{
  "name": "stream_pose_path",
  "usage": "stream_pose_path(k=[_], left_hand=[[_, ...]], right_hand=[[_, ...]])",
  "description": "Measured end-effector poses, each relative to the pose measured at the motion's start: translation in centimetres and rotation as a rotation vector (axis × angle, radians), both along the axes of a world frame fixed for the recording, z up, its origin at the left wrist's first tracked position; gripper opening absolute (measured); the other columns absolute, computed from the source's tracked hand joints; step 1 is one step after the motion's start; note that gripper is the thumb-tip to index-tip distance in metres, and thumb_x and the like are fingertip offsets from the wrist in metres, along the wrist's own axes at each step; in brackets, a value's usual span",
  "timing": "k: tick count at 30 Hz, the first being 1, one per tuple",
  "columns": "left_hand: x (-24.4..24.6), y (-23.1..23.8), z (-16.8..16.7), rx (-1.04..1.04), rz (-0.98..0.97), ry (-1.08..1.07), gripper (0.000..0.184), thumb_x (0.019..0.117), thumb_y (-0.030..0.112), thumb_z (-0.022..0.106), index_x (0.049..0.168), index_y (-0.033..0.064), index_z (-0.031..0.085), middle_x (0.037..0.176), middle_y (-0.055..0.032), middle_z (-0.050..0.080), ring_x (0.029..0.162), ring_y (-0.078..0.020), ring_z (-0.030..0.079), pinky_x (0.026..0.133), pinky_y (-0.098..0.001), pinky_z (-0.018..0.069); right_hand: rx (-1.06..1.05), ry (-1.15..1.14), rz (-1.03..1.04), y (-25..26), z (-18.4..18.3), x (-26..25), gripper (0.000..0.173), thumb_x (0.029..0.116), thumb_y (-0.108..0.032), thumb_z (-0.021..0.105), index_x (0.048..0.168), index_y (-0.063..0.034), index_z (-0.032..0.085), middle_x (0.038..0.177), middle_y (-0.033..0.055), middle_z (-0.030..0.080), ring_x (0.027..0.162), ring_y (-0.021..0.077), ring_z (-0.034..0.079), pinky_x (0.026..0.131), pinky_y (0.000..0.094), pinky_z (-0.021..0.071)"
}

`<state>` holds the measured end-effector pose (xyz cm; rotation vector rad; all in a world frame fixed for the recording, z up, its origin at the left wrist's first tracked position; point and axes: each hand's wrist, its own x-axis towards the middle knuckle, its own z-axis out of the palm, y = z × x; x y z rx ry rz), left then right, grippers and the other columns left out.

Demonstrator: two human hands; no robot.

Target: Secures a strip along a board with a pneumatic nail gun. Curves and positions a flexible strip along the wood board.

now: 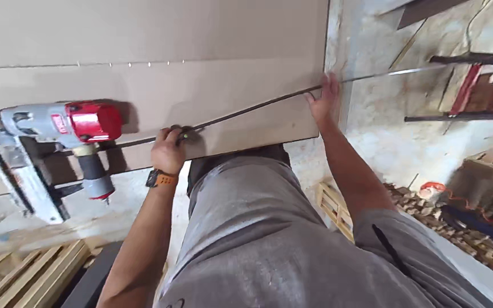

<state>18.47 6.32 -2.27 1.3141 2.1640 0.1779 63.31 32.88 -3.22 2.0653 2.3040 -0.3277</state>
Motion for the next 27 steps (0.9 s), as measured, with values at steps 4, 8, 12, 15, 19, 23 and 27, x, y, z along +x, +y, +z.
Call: stream_pose_path(k=[4,8,12,15,19,23,27], left_hand=[[2.0,0.1,-0.6,0.052,0.108,0.111,0.031,0.1005,0.012,0.055,0.126,0.0097,0.071,0.136,-0.0228,0.063,0.123,-0.0409,0.064,0.099,-0.0584,0.0539],[4.8,1.2,-0.5,0.005,0.258,0.218,0.032,0.103,0.015,0.051,0.127,0.0064,0.07,0.139,-0.0241,0.061,0.131,-0.0398,0.059,0.109,-0.0553,0.0477],[6.4,3.0,0.2,-0.073,0.358,0.255,0.032,0.1038,0.017,0.051,0.126,0.0024,0.069,0.142,-0.0252,0.059,0.135,-0.0408,0.055,0.113,-0.0561,0.0435],[7.2,3.9,0.7,-0.099,0.407,0.263,0.032,0.1046,0.016,0.05,0.126,0.0009,0.068,0.142,-0.0261,0.058,0.135,-0.0426,0.054,0.113,-0.0586,0.0427],[8.5,4.8,1.2,-0.128,0.477,0.273,0.033,0.1037,0.012,0.046,0.126,0.0002,0.067,0.144,-0.0255,0.057,0.137,-0.0439,0.053,0.113,-0.0616,0.042],[11.9,6.7,0.8,-0.092,0.599,0.247,0.043,0.1018,0.008,0.043,0.141,0.0048,0.06,0.161,-0.0247,0.038,0.149,-0.0422,0.039,0.119,-0.0587,0.0364],[17.7,10.8,0.8,-0.075,0.699,0.254,0.046,0.1028,0.011,0.042,0.147,0.0052,0.056,0.164,-0.024,0.034,0.15,-0.0401,0.038,0.12,-0.055,0.036]], right_hand=[[0.039,0.246,-0.506,8.0,-1.9,10.4,0.096,0.0924,-0.037,0.07,0.163,0.0011,0.017,0.172,0.0233,0.009,0.159,0.0331,0.016,0.128,0.0454,0.0241],[0.2,0.583,-0.71,16.5,-3.4,15.2,0.077,0.1036,-0.017,0.048,0.163,0.0038,0.004,0.17,0.0243,0.015,0.156,0.0241,0.027,0.125,0.0325,0.0297],[-0.036,1.109,-0.969,23.6,-2.9,16.5,0.054,0.1094,-0.035,0.047,0.151,-0.0043,0.034,0.129,0.0192,0.061,0.095,0.0246,0.073,0.077,0.038,0.0646],[-0.141,1.122,-0.781,28.2,-2.1,16.0,0.038,0.1036,-0.015,0.057,0.137,0.0008,0.048,0.11,0.0162,0.07,0.087,0.0222,0.075,0.075,0.0364,0.0644],[-0.162,0.894,-0.571,32.5,-1.5,13.3,0.031,0.0982,-0.02,0.06,0.123,-0.0016,0.058,0.096,0.0095,0.072,0.084,0.0192,0.073,0.077,0.04,0.0625],[-0.19,0.706,-0.386,37.2,-1.3,9.7,0.049,0.0929,-0.024,0.065,0.137,-0.0056,0.054,0.122,0.0133,0.068,0.104,0.0249,0.07,0.086,0.0484,0.0606],[-0.232,0.592,-0.187,41.1,-0.7,5.2,0.066,0.0941,-0.027,0.065,0.153,-0.0088,0.043,0.122,0.0149,0.07,0.1,0.026,0.072,0.087,0.0485,0.0595]])
